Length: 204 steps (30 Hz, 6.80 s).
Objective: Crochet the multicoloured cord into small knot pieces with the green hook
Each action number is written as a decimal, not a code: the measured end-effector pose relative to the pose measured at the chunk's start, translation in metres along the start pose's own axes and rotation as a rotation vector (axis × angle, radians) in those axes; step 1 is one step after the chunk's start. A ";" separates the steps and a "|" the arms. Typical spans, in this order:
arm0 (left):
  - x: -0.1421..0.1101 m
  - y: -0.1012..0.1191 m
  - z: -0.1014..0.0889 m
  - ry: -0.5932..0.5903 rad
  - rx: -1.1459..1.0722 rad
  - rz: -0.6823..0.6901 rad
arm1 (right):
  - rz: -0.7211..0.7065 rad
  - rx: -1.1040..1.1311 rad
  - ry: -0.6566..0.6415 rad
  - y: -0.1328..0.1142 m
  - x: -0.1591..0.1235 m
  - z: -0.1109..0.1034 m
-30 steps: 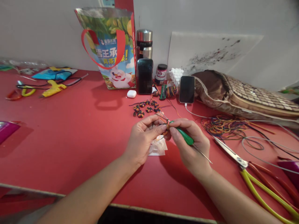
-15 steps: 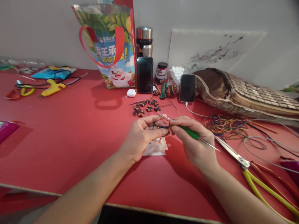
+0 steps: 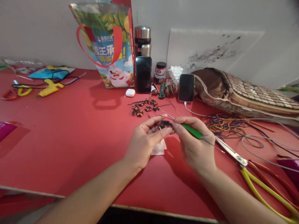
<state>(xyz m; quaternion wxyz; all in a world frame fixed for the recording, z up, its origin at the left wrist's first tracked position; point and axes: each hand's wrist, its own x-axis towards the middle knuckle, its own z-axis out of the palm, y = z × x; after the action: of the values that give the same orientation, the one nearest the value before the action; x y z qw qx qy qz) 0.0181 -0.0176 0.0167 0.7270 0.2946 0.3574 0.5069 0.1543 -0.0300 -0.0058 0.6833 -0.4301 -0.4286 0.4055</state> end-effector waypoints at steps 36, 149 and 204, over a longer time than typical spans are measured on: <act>-0.006 0.014 -0.003 0.044 0.170 0.062 | 0.267 0.164 -0.143 -0.023 0.028 -0.013; -0.006 0.016 -0.005 -0.067 0.235 -0.083 | 0.419 0.349 -0.295 -0.006 0.023 -0.012; -0.001 0.012 -0.004 -0.027 0.043 -0.012 | 0.313 0.295 -0.233 -0.016 0.021 -0.012</act>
<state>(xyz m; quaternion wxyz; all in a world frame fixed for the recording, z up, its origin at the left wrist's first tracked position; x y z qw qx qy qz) 0.0078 -0.0143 0.0240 0.7284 0.3150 0.3600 0.4905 0.1747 -0.0187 0.0106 0.6133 -0.3373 -0.3689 0.6116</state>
